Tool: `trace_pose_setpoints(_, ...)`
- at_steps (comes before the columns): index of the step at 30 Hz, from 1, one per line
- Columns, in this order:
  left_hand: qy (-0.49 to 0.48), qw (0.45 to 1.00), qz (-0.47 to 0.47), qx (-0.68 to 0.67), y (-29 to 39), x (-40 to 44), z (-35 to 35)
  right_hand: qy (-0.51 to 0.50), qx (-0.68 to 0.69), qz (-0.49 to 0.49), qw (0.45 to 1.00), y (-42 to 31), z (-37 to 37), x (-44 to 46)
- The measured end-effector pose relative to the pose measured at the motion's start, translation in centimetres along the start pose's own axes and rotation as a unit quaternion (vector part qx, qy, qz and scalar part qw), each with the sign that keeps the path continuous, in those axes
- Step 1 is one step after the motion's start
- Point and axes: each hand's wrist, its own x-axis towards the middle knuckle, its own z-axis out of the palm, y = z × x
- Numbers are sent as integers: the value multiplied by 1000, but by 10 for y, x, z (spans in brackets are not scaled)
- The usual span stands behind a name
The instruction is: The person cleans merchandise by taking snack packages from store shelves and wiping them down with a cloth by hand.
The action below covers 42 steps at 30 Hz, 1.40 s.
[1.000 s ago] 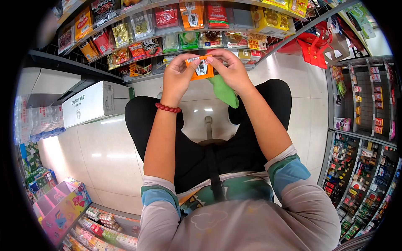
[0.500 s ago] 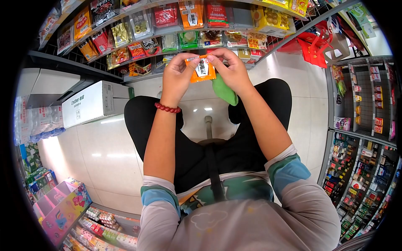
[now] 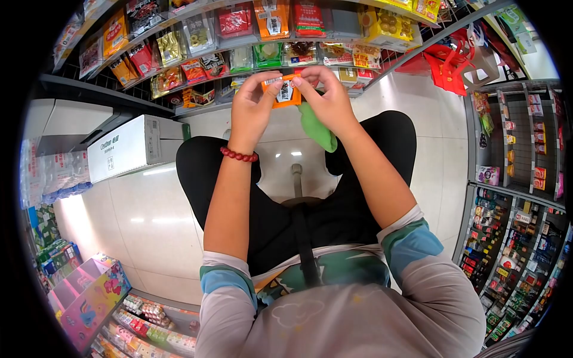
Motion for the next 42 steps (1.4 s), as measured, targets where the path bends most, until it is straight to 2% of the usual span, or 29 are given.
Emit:
trace_pose_setpoints(1,-1,1000,26,11,-2,1,0,-54,21,28,998,3,-2,2)
trace_pose_setpoints(5,9,996,54,65,4,2,2,-59,110,22,992,9,3,4)
trace_pose_setpoints(7,71,997,1,7,11,-1,12,-58,146,12,988,11,5,5)
trace_pose_setpoints(11,69,996,-56,-6,0,1,4,-49,194,32,979,14,7,6)
trace_pose_setpoints(13,-18,984,-175,-36,6,4,-1,-54,178,16,982,15,7,7)
trace_pose_setpoints(16,39,984,-140,-102,4,3,4,-67,182,25,981,15,6,8)
trace_pose_setpoints(26,30,973,-162,-161,3,4,-2,-65,214,87,971,10,4,7)
trace_pose_setpoints(31,33,960,-189,-205,9,4,0,-11,241,139,960,2,3,9)
trace_pose_setpoints(34,15,975,-152,-161,5,4,0,-64,253,120,958,11,-6,16)
trace_pose_setpoints(38,24,981,-159,-106,9,5,0,-32,233,120,965,15,-3,17)
trace_pose_setpoints(40,23,988,-104,-109,4,5,0,-12,247,136,959,10,-3,17)
trace_pose_setpoints(42,18,991,-90,-101,0,6,-1,-25,235,134,962,4,0,14)
